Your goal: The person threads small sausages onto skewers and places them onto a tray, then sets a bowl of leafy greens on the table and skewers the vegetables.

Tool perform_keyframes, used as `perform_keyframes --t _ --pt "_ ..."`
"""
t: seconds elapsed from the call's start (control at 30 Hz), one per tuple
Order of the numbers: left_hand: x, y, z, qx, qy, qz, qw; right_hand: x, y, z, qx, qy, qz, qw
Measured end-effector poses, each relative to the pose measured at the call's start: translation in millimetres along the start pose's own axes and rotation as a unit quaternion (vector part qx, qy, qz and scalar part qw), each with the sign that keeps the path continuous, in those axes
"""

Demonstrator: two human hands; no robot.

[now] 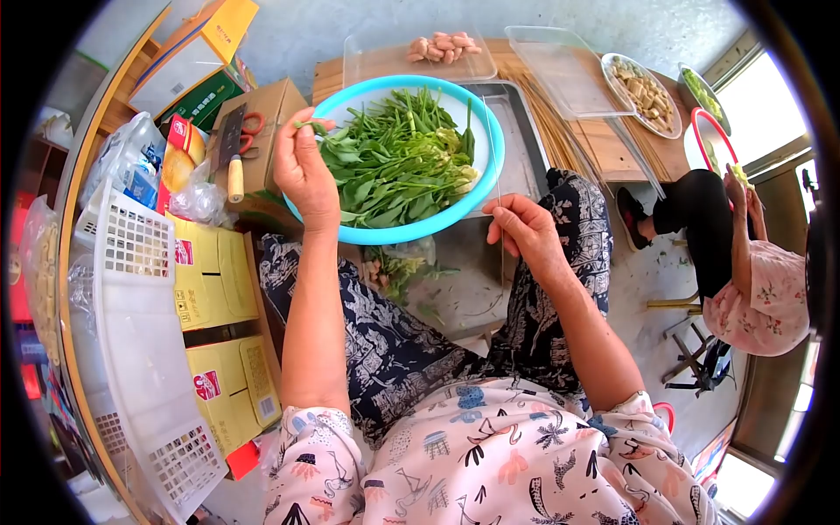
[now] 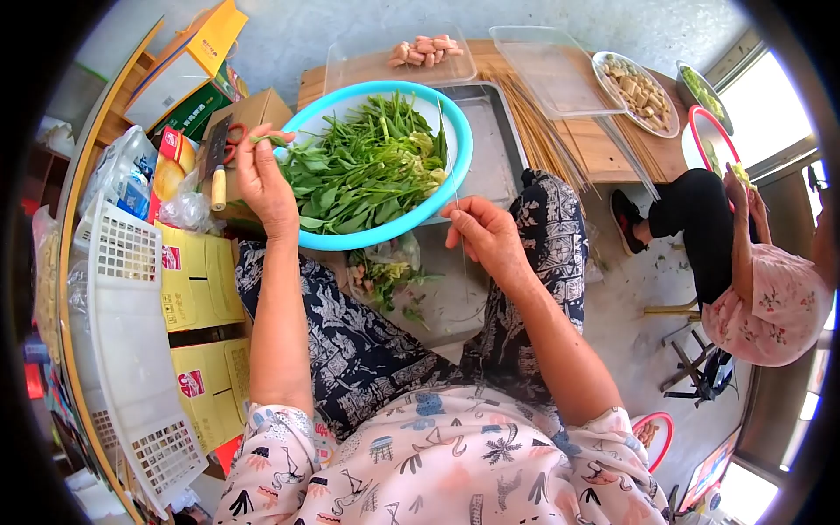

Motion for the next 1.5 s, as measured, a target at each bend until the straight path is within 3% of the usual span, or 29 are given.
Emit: perform_keyframes --t 0.1,0.2,0.3,0.47,0.6,0.67,0.73,0.77,0.83,0.9,1.1,1.23,1.37,1.5 --pt "6 -3 7 -0.028 0.015 0.021 0.999 -1 0 0 0.000 0.000 0.001 1.000" --pt "20 -10 -4 0.064 0.165 0.083 0.981 -1 -1 0 -0.003 -0.001 -0.001 1.000" --pt "37 -21 -5 0.086 0.244 0.146 0.955 -1 -1 0 -0.008 0.002 -0.004 1.000" --pt "43 -50 36 0.037 0.238 0.159 0.958 1 0 -3 -0.002 0.008 -0.004 1.000" --pt "30 -62 70 -0.019 0.175 0.111 0.978 3 3 -6 0.007 -0.002 -0.004 1.000" --pt "18 -63 73 0.014 0.011 0.071 0.997 5 4 -5 0.011 -0.008 -0.003 1.000" --pt "9 -59 52 -0.002 -0.085 -0.033 0.996 7 4 -4 0.020 -0.020 -0.005 1.000" --pt "3 -52 39 -0.018 -0.133 -0.081 0.988 8 4 -5 0.021 -0.023 -0.005 0.999" --pt "-5 -34 8 0.103 -0.186 -0.155 0.965 10 5 -5 0.023 -0.022 -0.006 0.999" --pt "-18 -10 -4 0.159 -0.242 -0.214 0.933 11 6 -5 0.026 -0.028 -0.006 0.999" --pt "-44 25 -37 0.177 -0.346 -0.353 0.851 16 9 -2 0.034 -0.038 -0.006 0.999" --pt "-54 30 -32 0.156 -0.416 -0.382 0.811 18 10 0 0.033 -0.049 -0.013 0.998" --pt "-49 28 -37 0.178 -0.421 -0.358 0.814 21 12 -2 0.036 -0.046 -0.008 0.998" --pt "-32 28 -52 0.198 -0.345 -0.327 0.857 21 13 -4 0.047 -0.042 -0.015 0.998"
Point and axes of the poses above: each hand's wrist, its own y-axis away from the middle knuckle, its own x-axis out of the back of the hand, z = x × y, the point moved 5 cm from there along -y, towards the middle knuckle, and after that the axes turned 14 degrees about y, right-handed, at the moved point
